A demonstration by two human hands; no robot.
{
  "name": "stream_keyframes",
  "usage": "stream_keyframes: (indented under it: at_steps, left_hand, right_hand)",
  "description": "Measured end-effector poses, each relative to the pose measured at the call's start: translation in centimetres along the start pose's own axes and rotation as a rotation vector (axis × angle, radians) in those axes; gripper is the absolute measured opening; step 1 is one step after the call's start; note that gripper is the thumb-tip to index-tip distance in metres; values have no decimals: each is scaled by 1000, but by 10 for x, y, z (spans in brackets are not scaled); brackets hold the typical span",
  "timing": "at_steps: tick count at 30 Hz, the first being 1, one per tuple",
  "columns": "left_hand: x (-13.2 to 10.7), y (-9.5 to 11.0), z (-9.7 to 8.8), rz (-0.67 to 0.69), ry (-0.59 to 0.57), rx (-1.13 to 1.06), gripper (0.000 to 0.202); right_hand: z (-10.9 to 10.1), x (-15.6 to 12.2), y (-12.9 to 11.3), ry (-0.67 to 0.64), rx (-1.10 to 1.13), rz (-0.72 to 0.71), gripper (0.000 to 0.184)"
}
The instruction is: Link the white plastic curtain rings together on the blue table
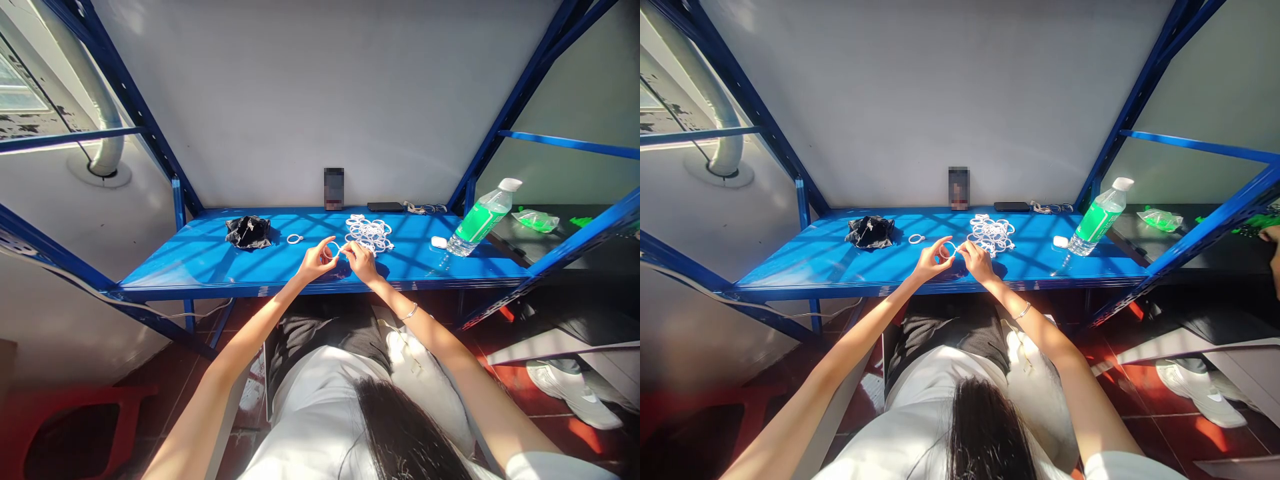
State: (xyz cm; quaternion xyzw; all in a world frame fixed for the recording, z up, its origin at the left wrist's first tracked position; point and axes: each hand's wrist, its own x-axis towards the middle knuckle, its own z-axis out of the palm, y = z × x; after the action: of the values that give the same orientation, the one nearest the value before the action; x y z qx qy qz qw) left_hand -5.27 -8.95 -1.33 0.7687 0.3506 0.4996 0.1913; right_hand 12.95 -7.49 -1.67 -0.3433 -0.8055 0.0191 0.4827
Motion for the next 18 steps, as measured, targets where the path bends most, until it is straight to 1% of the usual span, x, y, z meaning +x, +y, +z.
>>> stream_keyframes:
  at_steps: [18]
  left_hand:
    - [0,-2,1,68,6,34,56]
  right_hand:
    - [0,-1,1,-11,-57,0,23]
